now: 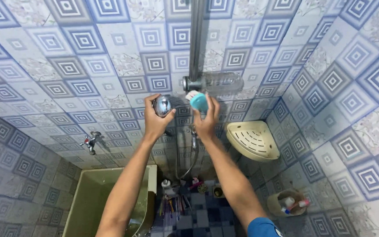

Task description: The person scrubs a showerhead and its vertical pipe with a small brush while water runs from the showerhead. They also scrub a corner caddy and rinse the brush under the running water.

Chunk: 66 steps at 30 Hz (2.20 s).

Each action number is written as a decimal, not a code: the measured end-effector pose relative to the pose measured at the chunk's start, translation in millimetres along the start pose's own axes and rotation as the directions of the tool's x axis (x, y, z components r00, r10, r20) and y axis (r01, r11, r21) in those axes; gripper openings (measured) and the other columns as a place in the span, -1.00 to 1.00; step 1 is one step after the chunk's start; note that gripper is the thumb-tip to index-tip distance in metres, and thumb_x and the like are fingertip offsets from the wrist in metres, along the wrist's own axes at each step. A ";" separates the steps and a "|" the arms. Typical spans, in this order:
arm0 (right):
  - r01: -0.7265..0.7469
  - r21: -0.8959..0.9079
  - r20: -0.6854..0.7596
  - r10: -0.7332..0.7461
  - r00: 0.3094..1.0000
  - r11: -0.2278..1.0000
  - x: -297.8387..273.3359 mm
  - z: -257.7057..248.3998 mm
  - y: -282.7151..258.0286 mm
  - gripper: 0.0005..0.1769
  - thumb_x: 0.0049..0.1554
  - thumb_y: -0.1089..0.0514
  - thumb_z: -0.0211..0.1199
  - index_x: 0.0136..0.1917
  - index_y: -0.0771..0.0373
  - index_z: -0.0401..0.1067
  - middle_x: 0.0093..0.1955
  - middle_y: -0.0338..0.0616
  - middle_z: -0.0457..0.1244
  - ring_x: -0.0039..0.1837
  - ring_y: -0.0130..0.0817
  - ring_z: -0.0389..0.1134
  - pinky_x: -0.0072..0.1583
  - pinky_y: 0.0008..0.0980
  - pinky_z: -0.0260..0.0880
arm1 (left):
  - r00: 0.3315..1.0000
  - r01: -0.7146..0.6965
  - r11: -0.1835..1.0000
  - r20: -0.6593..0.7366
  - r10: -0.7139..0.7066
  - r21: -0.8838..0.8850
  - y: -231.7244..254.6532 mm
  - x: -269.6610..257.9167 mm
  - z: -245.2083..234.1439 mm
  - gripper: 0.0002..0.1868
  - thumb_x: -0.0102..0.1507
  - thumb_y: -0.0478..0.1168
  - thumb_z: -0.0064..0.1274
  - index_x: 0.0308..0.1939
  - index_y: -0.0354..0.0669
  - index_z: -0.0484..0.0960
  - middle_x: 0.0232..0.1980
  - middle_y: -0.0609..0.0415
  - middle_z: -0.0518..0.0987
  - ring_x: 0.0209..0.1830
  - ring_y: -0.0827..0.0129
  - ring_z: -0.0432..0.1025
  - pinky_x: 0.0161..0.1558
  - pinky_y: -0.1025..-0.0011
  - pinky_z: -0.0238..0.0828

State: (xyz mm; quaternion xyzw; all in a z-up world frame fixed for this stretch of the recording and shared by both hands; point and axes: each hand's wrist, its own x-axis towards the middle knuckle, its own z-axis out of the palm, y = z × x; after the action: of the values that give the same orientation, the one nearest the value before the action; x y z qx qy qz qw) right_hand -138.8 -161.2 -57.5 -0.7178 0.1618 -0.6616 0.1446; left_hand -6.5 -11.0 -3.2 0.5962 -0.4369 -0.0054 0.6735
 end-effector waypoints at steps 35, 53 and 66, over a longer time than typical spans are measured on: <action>0.116 -0.079 0.020 -0.114 0.993 0.990 1.1 -2.5 5.2 -0.25 0.06 0.11 0.49 0.46 0.24 0.31 0.29 0.02 0.15 0.27 0.04 0.26 0.25 -0.02 0.29 | 0.980 -0.189 0.981 -0.057 0.191 0.039 -14.7 -5.6 24.7 -0.18 0.10 -0.08 0.45 0.26 -0.23 0.27 0.27 -0.20 0.38 0.34 -0.16 0.32 0.26 -0.08 0.32; 0.278 -0.106 0.113 -0.266 0.957 0.955 5.4 -2.4 36.8 -0.35 0.18 0.04 0.37 0.47 0.21 0.30 0.29 0.03 0.16 0.25 0.04 0.26 0.25 0.03 0.27 | 0.975 -0.220 0.973 0.013 0.220 0.070 -33.4 -8.1 11.4 -0.16 0.13 -0.09 0.45 0.30 -0.32 0.27 0.25 -0.25 0.36 0.32 -0.23 0.31 0.30 -0.15 0.26; -0.316 -0.310 0.326 0.413 0.851 0.897 -25.7 -131.9 54.0 -0.26 0.18 0.28 0.39 0.53 0.27 0.14 0.29 0.21 0.11 0.33 0.32 0.20 0.27 0.30 0.19 | 0.970 0.054 0.989 0.229 -0.084 0.135 7.1 -33.6 57.0 -0.15 0.06 -0.09 0.49 0.29 -0.31 0.35 0.17 -0.36 0.50 0.23 -0.34 0.41 0.22 -0.14 0.39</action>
State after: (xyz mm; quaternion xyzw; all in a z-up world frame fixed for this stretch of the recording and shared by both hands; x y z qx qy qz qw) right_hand -274.4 -198.3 -92.5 -0.8010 0.3449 -0.4432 0.2073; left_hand -64.9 -36.7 -22.2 0.6481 -0.4917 -0.0713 0.5772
